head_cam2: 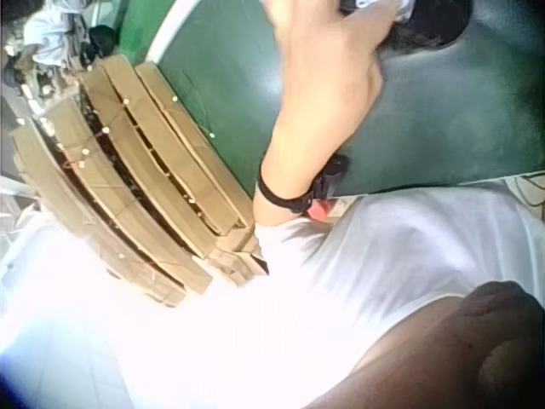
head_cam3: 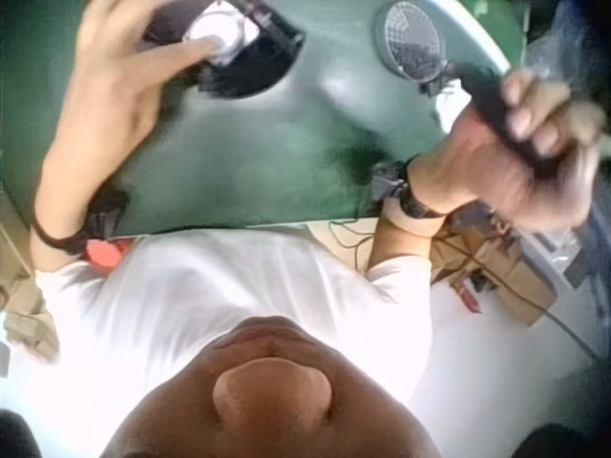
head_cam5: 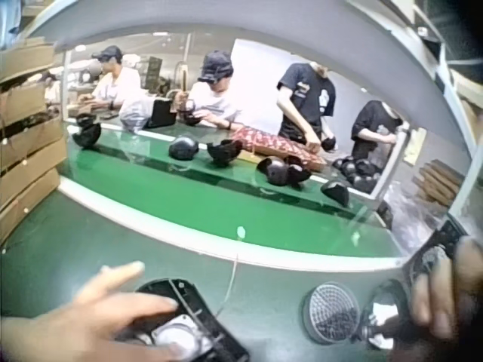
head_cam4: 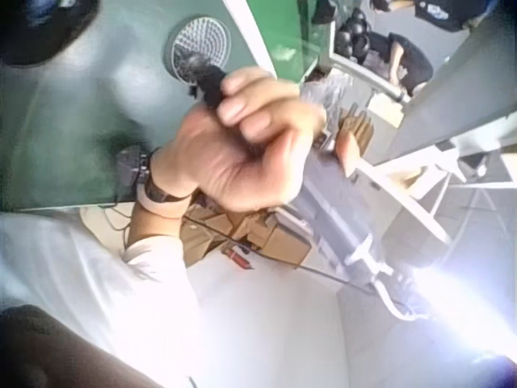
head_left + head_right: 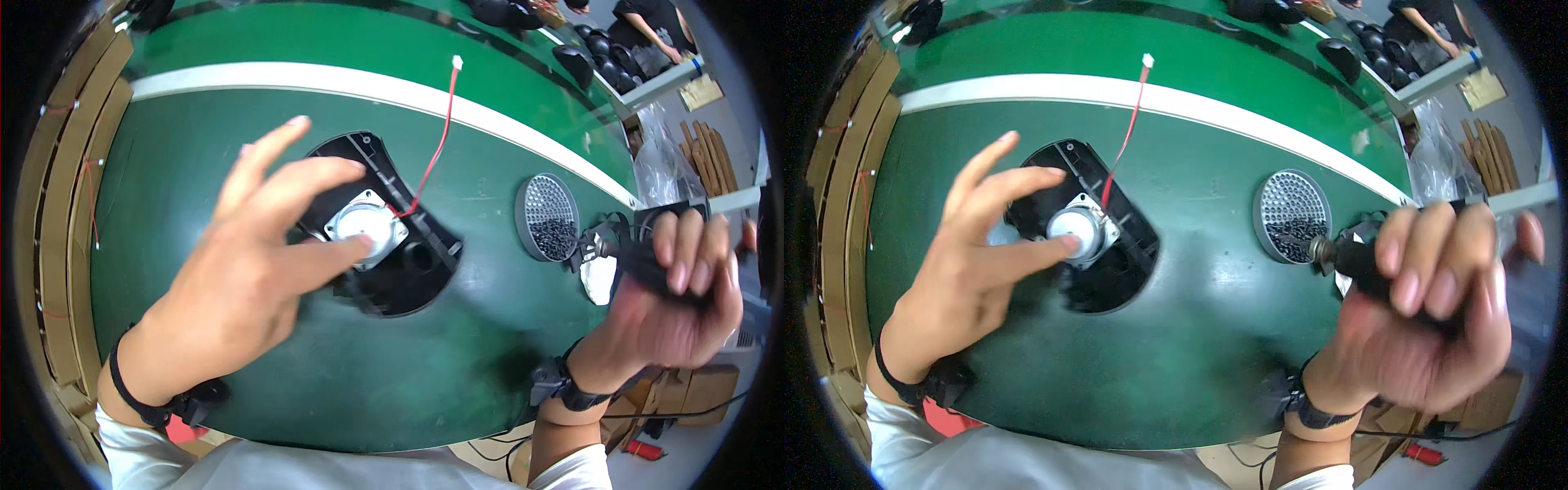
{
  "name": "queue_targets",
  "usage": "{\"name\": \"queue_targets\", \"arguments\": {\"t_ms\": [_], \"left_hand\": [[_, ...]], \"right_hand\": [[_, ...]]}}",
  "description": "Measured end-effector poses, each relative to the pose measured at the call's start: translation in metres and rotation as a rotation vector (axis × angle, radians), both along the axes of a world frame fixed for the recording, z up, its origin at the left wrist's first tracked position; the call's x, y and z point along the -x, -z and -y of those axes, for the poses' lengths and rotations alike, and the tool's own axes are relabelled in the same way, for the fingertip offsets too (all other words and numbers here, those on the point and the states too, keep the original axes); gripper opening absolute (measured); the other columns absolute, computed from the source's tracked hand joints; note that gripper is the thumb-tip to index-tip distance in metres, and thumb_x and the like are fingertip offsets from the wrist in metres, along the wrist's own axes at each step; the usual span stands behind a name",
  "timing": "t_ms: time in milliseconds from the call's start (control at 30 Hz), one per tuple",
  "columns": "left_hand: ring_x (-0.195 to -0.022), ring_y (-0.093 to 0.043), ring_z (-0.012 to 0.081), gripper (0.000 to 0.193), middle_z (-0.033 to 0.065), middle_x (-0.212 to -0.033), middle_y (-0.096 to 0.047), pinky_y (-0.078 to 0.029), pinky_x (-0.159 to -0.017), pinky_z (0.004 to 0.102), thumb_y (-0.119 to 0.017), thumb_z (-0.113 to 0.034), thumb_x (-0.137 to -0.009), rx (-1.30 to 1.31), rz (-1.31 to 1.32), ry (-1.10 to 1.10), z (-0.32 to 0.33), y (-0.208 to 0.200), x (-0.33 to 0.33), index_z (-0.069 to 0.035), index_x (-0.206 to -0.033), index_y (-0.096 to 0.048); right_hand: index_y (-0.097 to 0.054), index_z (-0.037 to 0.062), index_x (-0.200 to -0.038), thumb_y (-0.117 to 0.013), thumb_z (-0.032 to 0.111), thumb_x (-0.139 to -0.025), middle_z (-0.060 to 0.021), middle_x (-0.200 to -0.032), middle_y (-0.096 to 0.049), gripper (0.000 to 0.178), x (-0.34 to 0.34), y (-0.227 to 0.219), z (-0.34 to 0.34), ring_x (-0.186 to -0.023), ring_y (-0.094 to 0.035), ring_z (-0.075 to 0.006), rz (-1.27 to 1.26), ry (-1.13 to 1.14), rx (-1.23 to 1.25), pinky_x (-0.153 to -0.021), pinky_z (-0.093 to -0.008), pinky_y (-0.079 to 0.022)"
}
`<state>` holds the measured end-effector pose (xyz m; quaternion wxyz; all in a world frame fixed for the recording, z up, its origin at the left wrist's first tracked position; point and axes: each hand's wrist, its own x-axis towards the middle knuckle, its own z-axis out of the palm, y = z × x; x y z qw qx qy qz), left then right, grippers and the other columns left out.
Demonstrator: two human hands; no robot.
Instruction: Assembling electronic components using an electric screwdriver at a manufacturing workbench.
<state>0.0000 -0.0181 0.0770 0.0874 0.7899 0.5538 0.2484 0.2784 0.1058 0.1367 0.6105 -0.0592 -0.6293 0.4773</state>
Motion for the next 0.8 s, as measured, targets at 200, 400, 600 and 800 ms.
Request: {"name": "queue_targets", "arguments": {"t_ms": [200,400,600,800], "left_hand": [[-0.132,-0.049,0.0441,0.055,0.0236,-0.134,-0.057,-0.031,-0.117,0.0556,-0.075,-0.014,-0.077,0.186,0.181,-0.099,0.007,-0.01,-0.01,0.002,-0.128,-0.063],[-0.133,-0.047,0.0479,0.063,0.0222,-0.137,-0.057,-0.035,-0.113,0.0563,-0.079,-0.016,-0.071,0.117,0.077,-0.01,0.006,0.005,-0.018,0.001,-0.129,-0.061],[-0.128,-0.05,0.0506,0.061,0.0236,-0.128,-0.059,-0.043,-0.105,0.0566,-0.077,-0.013,-0.069,0.003,-0.058,0.014,0.007,0.009,-0.021,-0.003,-0.128,-0.064],[-0.126,-0.052,0.0501,0.064,0.0264,-0.127,-0.057,-0.046,-0.101,0.0554,-0.082,-0.01,-0.064,-0.041,-0.079,0.019,0.01,0.017,-0.023,-0.004,-0.125,-0.066]], "right_hand": [[-0.044,0.0035,-0.127,-0.055,0.011,-0.093,-0.0038,-0.073,-0.048,0.037,-0.008,0.03,-0.048,-0.062,-0.049,-0.015,0.133,0.346,0.1,-0.063,-0.0339,-0.044],[-0.045,-0.003,-0.116,-0.056,-0.002,-0.088,-0.0078,-0.06,-0.055,0.03,-0.002,0.056,-0.072,-0.048,-0.052,-0.0162,0.005,0.374,0.096,-0.05,-0.0305,-0.047],[-0.045,0.0019,-0.116,-0.056,0.0,-0.089,-0.0067,-0.062,-0.052,0.03,0.007,0.071,-0.077,-0.051,-0.052,-0.0167,0.036,0.357,0.111,-0.053,-0.0331,-0.047],[-0.046,0.0059,-0.116,-0.056,0.003,-0.089,-0.0058,-0.065,-0.049,0.029,0.013,0.077,-0.078,-0.054,-0.05,-0.0164,0.058,0.338,0.102,-0.054,-0.036,-0.048]]}}
